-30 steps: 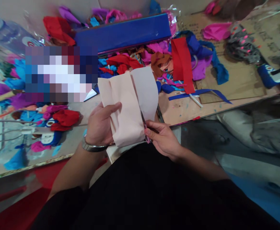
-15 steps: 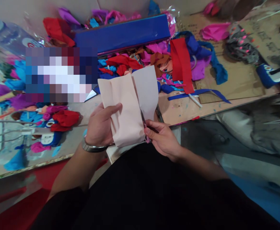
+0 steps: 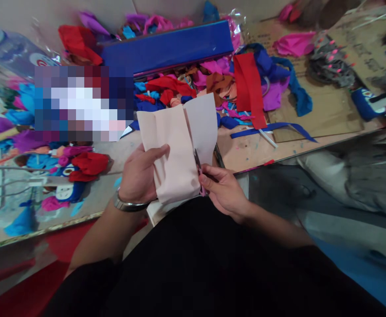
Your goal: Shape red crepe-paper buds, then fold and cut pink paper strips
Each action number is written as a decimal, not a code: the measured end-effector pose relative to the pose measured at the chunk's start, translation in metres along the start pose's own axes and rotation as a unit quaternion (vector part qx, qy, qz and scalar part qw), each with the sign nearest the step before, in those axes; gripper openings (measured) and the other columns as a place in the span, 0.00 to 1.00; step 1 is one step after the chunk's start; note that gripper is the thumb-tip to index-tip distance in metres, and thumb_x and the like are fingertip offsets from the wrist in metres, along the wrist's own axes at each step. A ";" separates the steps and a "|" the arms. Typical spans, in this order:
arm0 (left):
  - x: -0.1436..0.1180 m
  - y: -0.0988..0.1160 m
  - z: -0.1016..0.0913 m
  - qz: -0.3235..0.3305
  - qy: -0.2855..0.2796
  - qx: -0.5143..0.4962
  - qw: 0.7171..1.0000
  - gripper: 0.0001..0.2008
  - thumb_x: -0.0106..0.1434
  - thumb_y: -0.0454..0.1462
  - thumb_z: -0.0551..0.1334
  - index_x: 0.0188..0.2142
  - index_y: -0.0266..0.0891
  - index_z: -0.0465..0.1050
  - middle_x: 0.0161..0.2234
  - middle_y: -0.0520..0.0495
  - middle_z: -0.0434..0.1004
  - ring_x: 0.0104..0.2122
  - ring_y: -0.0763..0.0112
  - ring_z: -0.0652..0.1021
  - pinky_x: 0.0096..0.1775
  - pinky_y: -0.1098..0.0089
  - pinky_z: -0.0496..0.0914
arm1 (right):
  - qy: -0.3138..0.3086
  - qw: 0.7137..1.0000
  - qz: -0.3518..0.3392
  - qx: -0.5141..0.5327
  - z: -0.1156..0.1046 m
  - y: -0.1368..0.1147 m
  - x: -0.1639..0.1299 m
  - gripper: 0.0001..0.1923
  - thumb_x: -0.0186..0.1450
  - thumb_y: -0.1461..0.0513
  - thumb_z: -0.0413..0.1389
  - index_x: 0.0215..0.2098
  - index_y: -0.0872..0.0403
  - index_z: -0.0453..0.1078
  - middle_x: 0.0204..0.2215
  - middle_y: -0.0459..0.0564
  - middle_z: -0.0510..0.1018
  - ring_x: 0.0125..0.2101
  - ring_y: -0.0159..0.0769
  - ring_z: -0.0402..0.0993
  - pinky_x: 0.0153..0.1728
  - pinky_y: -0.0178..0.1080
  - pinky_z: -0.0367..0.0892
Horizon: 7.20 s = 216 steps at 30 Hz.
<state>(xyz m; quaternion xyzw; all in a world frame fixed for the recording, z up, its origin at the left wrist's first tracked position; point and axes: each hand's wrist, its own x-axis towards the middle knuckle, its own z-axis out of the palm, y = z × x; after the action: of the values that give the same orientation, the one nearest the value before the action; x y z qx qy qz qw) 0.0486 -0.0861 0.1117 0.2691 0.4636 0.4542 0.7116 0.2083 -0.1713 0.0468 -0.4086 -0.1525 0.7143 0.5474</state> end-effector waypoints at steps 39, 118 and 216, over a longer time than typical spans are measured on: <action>-0.007 -0.005 -0.003 0.004 -0.023 0.019 1.000 0.27 0.58 0.32 0.72 0.58 0.35 0.77 0.48 0.37 0.86 0.52 0.41 0.85 0.54 0.46 0.82 | 0.001 1.000 -0.016 -0.010 0.004 -0.002 -0.001 0.19 0.53 0.52 0.79 0.40 0.48 0.87 0.35 0.44 0.81 0.28 0.27 0.67 0.28 0.33 0.65; -0.001 -0.016 -0.019 0.504 -0.082 0.534 0.675 0.26 0.70 0.29 0.56 0.63 0.43 0.78 0.68 0.38 0.68 0.68 0.49 0.71 0.68 0.44 0.71 | 0.022 0.998 -0.040 -0.043 0.010 -0.012 0.010 0.24 0.51 0.50 0.79 0.41 0.51 0.85 0.26 0.42 0.74 0.24 0.25 0.57 0.22 0.32 0.54; 0.223 0.154 0.038 0.444 0.001 0.611 0.655 0.19 0.63 0.42 0.65 0.54 0.49 0.76 0.59 0.47 0.72 0.58 0.58 0.72 0.69 0.54 0.66 | -0.098 0.966 -0.195 -0.138 0.117 -0.164 0.316 0.19 0.63 0.40 0.66 0.38 0.44 0.77 0.38 0.49 0.88 0.56 0.45 0.81 0.60 0.50 0.75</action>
<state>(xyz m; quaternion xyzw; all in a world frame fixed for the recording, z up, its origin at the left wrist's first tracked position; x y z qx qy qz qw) 0.0568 0.1829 0.1588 0.8163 0.4632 0.3304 0.0999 0.2069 0.2003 0.0971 -0.3703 -0.3798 0.6020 0.5968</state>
